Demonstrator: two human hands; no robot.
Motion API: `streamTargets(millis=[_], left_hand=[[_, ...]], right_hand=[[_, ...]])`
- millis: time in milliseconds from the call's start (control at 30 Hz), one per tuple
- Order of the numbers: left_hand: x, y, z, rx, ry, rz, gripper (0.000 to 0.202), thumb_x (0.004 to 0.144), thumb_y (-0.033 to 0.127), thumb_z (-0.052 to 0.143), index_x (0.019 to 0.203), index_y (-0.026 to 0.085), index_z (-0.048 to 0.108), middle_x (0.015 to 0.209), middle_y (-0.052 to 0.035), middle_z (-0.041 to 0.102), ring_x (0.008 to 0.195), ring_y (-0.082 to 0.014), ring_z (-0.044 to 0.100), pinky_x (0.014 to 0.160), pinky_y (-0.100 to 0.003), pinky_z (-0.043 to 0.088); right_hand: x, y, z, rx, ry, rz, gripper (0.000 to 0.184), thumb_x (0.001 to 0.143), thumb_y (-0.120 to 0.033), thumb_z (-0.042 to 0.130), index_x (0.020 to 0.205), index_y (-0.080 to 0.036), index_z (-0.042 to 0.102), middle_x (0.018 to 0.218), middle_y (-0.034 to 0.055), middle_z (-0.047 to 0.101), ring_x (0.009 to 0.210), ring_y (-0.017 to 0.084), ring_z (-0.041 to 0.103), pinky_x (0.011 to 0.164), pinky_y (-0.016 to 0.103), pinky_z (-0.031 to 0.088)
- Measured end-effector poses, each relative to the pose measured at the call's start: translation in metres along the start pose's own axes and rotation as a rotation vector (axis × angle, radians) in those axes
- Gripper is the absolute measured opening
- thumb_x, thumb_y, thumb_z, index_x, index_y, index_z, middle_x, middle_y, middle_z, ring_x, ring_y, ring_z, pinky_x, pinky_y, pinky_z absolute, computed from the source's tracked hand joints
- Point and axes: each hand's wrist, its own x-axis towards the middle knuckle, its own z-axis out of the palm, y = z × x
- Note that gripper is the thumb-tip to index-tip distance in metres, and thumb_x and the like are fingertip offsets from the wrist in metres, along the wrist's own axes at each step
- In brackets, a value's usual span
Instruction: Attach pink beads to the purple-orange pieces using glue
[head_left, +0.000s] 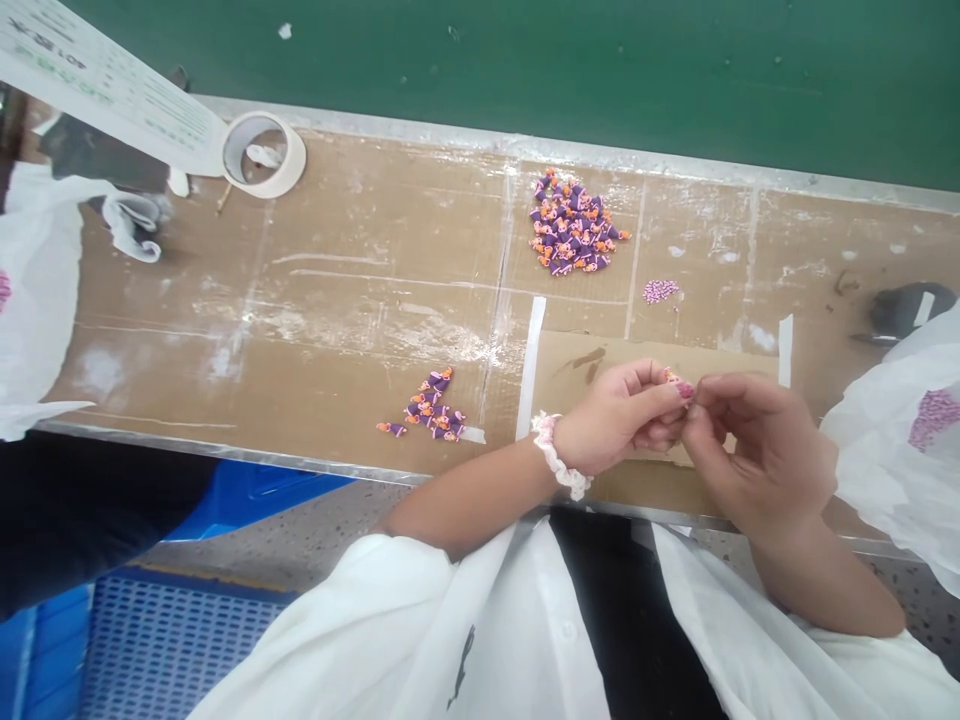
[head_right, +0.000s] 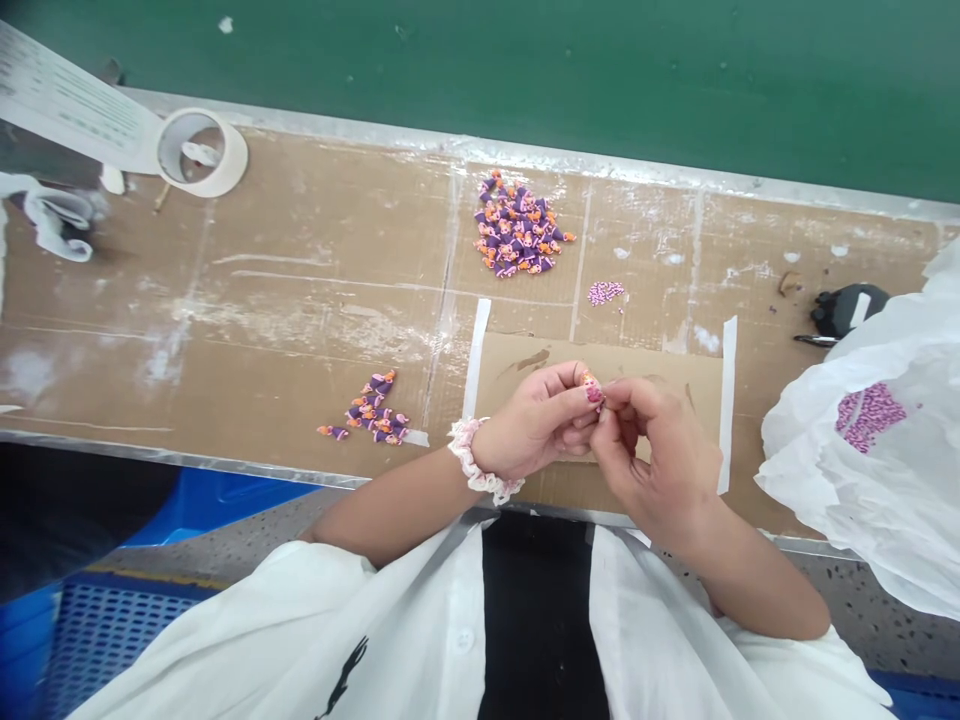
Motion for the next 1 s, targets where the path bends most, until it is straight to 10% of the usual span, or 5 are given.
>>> streamTargets(millis=[267,533,667,1000], left_hand=[[-0.001,0.007,-0.009,0.104,-0.052,0.12,0.035,0.076,0.042,0.077,0.08,0.016,0.054,0.063,0.0048,0.046,0.053,-0.005,0.041,0.049,-0.019,0.03],[0.026,0.039,-0.031,0.164,0.363,0.451,0.021,0.081,0.025,0.073,0.097,0.015,0.064,0.081,0.0006,0.062,0.065,-0.0051,0.059,0.053,-0.016,0.041],[0.032,0.055,-0.037,0.262,0.479,0.592,0.054,0.085,0.021,0.067,0.135,0.026,0.046,0.094,-0.0004,0.068,0.072,-0.0074,0.064,0.059,-0.018,0.046],[0.013,0.037,-0.029,0.322,0.474,0.479,0.064,0.08,0.018,0.069,0.137,0.022,0.042,0.08,0.0035,0.064,0.063,-0.0069,0.058,0.054,-0.019,0.044]], right_hand=[[0.011,0.013,-0.014,0.037,0.103,-0.163,0.019,0.084,-0.015,0.067,0.092,-0.029,0.058,0.089,0.0031,0.062,0.067,0.018,0.06,0.05,0.033,0.046],[0.018,0.022,-0.007,0.019,0.12,-0.14,0.014,0.087,-0.013,0.062,0.089,-0.026,0.058,0.084,0.0022,0.061,0.07,0.018,0.06,0.057,0.032,0.048],[0.03,0.046,0.001,-0.139,0.085,-0.097,0.009,0.088,-0.016,0.058,0.087,-0.025,0.057,0.08,0.0009,0.06,0.065,0.016,0.056,0.058,0.03,0.048],[0.06,0.089,0.023,-0.45,-0.101,-0.069,0.015,0.096,-0.023,0.051,0.097,-0.02,0.066,0.09,0.0068,0.067,0.083,0.023,0.063,0.07,0.033,0.049]])
